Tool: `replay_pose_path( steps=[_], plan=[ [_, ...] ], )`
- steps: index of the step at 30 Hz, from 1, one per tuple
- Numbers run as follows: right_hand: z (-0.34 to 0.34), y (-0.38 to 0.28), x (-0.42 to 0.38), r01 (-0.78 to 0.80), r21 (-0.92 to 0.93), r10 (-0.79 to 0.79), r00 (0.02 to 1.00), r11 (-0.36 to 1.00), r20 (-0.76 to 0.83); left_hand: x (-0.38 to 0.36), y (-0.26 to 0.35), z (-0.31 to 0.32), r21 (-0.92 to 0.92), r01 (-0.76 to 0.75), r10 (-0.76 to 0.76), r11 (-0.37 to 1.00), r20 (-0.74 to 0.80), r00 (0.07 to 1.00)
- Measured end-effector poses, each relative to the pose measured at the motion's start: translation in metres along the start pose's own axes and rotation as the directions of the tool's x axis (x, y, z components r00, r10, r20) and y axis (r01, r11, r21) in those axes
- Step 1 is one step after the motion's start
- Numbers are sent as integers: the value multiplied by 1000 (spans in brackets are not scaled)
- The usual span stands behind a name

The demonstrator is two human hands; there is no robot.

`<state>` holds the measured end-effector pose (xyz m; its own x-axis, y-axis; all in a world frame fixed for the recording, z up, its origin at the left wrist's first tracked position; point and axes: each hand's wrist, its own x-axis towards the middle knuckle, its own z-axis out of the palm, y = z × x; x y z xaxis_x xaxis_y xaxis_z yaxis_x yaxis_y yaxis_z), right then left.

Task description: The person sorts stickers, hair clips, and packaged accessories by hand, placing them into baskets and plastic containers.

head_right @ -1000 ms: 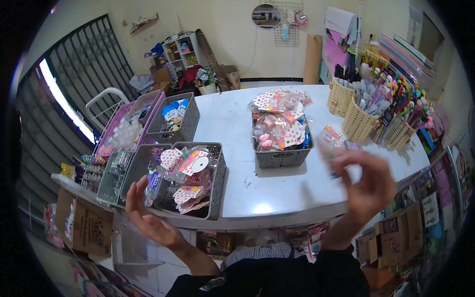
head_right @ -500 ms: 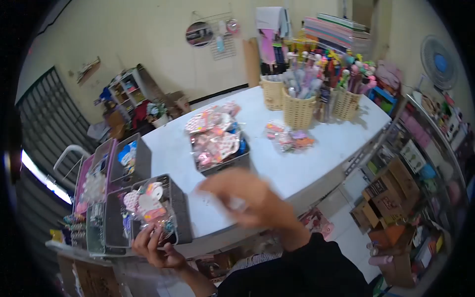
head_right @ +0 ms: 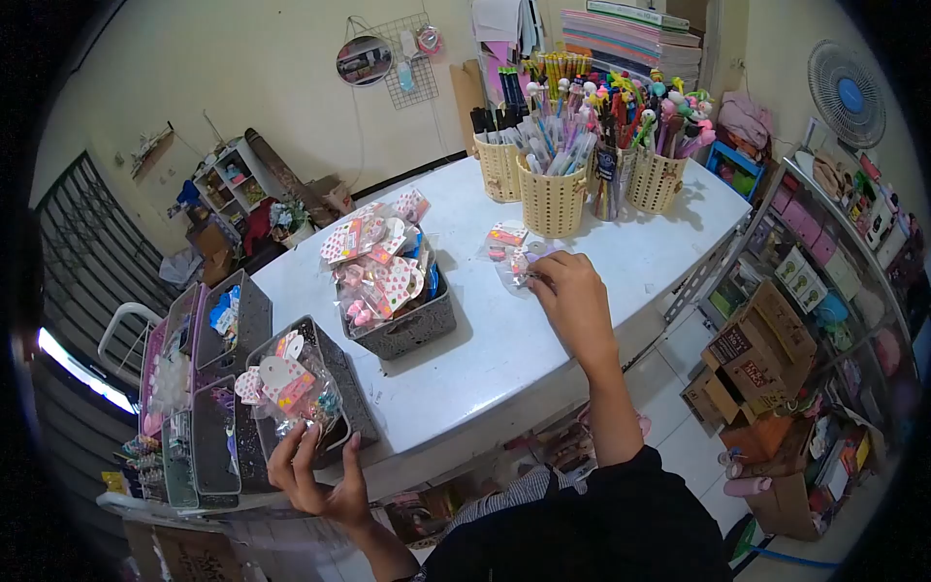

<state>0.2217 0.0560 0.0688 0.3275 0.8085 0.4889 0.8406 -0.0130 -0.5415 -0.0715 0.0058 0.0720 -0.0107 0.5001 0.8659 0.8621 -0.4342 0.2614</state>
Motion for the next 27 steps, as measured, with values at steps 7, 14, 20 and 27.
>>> replay_pose_path(
  steps=[7,14,20,27],
  plan=[
    [-14,-4,-7,-120,792,272,961,598,-60,-3,2,4,-195,87,-110,977,-109,988],
    [-9,-33,-33,-31,996,195,980,-79,46,16,16,-7,-302,79,-114,950,-99,989],
    [16,-94,-46,333,924,-371,895,189,-247,51,34,-14,-591,-83,119,803,23,993],
    [28,-116,-45,407,894,-545,801,189,-249,44,13,-24,-594,-209,293,777,47,955]
  ],
)
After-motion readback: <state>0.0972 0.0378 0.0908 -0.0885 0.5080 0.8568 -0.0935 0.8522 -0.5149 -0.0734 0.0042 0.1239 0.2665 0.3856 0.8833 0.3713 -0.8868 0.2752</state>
